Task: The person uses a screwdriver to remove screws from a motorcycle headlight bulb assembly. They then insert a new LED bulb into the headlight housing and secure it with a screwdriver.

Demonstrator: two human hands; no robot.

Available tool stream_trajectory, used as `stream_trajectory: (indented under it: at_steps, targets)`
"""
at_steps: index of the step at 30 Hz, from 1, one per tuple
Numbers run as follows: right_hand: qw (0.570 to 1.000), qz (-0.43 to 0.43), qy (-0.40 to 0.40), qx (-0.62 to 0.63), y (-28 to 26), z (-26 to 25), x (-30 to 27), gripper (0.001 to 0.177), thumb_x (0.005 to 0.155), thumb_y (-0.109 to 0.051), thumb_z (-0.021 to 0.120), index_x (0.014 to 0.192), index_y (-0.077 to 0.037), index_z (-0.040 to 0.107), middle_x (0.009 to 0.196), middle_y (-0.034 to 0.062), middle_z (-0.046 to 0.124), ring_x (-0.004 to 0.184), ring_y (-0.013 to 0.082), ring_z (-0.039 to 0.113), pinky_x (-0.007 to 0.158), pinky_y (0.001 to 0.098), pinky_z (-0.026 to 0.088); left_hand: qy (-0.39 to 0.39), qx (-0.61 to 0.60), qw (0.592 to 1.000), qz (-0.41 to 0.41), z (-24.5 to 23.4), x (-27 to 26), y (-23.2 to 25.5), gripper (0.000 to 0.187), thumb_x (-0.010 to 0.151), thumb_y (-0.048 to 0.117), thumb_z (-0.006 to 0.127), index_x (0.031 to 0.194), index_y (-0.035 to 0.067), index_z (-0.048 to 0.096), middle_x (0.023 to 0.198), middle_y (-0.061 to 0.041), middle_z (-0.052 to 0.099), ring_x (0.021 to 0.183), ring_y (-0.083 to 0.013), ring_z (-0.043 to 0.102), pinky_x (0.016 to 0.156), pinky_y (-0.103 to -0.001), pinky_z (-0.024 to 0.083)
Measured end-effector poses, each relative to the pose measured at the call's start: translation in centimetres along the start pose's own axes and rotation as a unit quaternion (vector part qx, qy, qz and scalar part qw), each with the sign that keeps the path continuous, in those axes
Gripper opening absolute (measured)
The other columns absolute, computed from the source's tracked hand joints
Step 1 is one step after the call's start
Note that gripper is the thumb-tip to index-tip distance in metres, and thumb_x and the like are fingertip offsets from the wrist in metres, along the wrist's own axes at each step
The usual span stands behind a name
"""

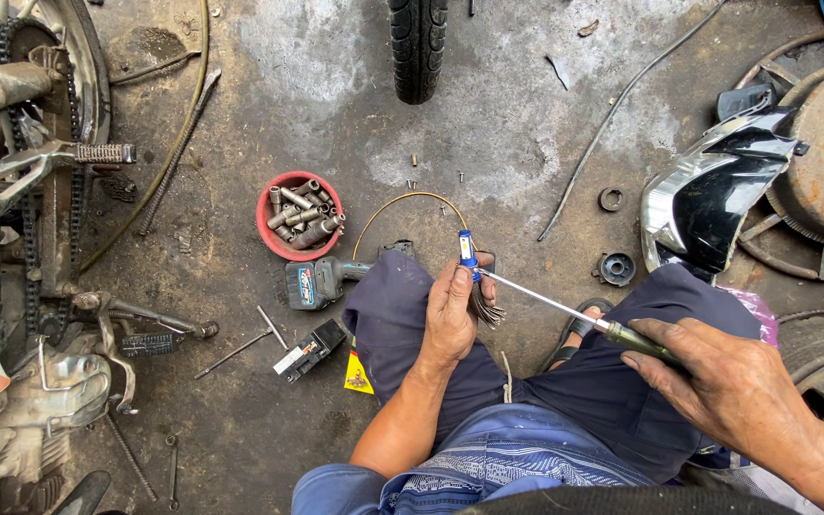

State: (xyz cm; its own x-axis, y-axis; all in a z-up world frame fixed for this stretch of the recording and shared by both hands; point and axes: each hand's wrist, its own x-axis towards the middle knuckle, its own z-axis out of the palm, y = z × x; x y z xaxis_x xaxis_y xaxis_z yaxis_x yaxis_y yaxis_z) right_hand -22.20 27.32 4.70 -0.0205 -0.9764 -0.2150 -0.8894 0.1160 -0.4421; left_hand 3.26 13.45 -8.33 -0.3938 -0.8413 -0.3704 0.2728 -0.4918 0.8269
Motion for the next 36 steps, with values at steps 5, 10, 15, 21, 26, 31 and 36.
stream_trajectory:
  at_steps: [5,10,15,21,26,31,36]
  targets:
    - [0.999,-0.025,0.017,-0.014,-0.1,-0.2,0.0,0.045,0.087,-0.044,0.071,0.125,-0.02,0.066,0.084,-0.0055,0.067,0.072,0.0154,0.07,0.059,0.0343,0.054,0.001,0.005,1.0,0.001,0.1,-0.1,-0.1,0.047,0.108,0.038,0.046,0.125,-0.002,0.063,0.078,-0.007,0.059,0.078,-0.0132,0.058,0.07,-0.025,0.049]
    - [0.998,-0.036,0.022,-0.039,-0.1,-0.1,-0.2,0.045,0.087,-0.045,0.07,0.125,-0.02,0.066,0.081,-0.0044,0.064,0.071,0.017,0.069,0.057,0.0355,0.053,0.018,-0.008,1.0,-0.02,-0.1,0.1,-0.7,0.048,0.107,0.038,0.049,0.126,-0.004,0.064,0.08,-0.007,0.06,0.077,-0.0118,0.06,0.069,-0.022,0.05]
    - [0.999,-0.026,0.021,-0.033,-0.1,0.1,-0.4,0.048,0.086,-0.044,0.071,0.127,-0.02,0.066,0.083,-0.0042,0.066,0.072,0.0163,0.069,0.059,0.0352,0.055,0.015,-0.018,1.0,-0.013,-0.1,0.1,-0.8,0.048,0.107,0.038,0.048,0.125,-0.004,0.062,0.079,-0.006,0.06,0.076,-0.0126,0.059,0.068,-0.024,0.049]
    - [0.999,-0.033,0.023,-0.025,-0.2,0.1,-0.4,0.047,0.087,-0.043,0.071,0.127,-0.018,0.066,0.085,-0.0031,0.067,0.073,0.017,0.07,0.06,0.0348,0.055,0.012,-0.023,0.999,-0.022,0.0,-0.3,-0.5,0.046,0.107,0.036,0.048,0.125,-0.004,0.063,0.08,-0.007,0.059,0.077,-0.0124,0.059,0.069,-0.024,0.05]
    - [1.0,0.008,-0.022,0.011,-0.7,-0.6,0.0,0.046,0.087,-0.044,0.069,0.126,-0.019,0.068,0.094,-0.0048,0.074,0.082,0.0168,0.074,0.07,0.0343,0.058,0.007,0.042,0.999,0.0,-0.3,-0.7,-0.2,0.046,0.108,0.037,0.047,0.125,-0.003,0.062,0.085,-0.006,0.059,0.079,-0.0123,0.06,0.071,-0.025,0.052]
    - [0.897,0.28,-0.303,0.16,-2.0,-3.4,2.7,0.037,0.088,-0.046,0.065,0.12,-0.036,0.08,0.069,-0.0033,0.089,0.068,0.0062,0.088,0.075,0.0224,0.062,0.023,0.165,0.985,0.05,-0.5,-1.9,-0.7,0.043,0.107,0.041,0.044,0.117,0.003,0.062,0.094,-0.006,0.066,0.081,-0.0136,0.067,0.075,-0.027,0.056]
    - [0.801,0.36,-0.38,0.292,-2.9,-4.1,3.9,0.053,0.105,-0.036,0.063,0.069,0.002,0.071,0.054,0.0132,0.058,0.044,0.0225,0.048,0.046,0.0349,0.041,0.098,0.261,0.948,0.151,-1.1,-2.9,-2.0,0.06,0.107,0.054,0.032,0.11,0.005,0.066,0.077,-0.002,0.063,0.062,-0.0124,0.059,0.06,-0.03,0.05]
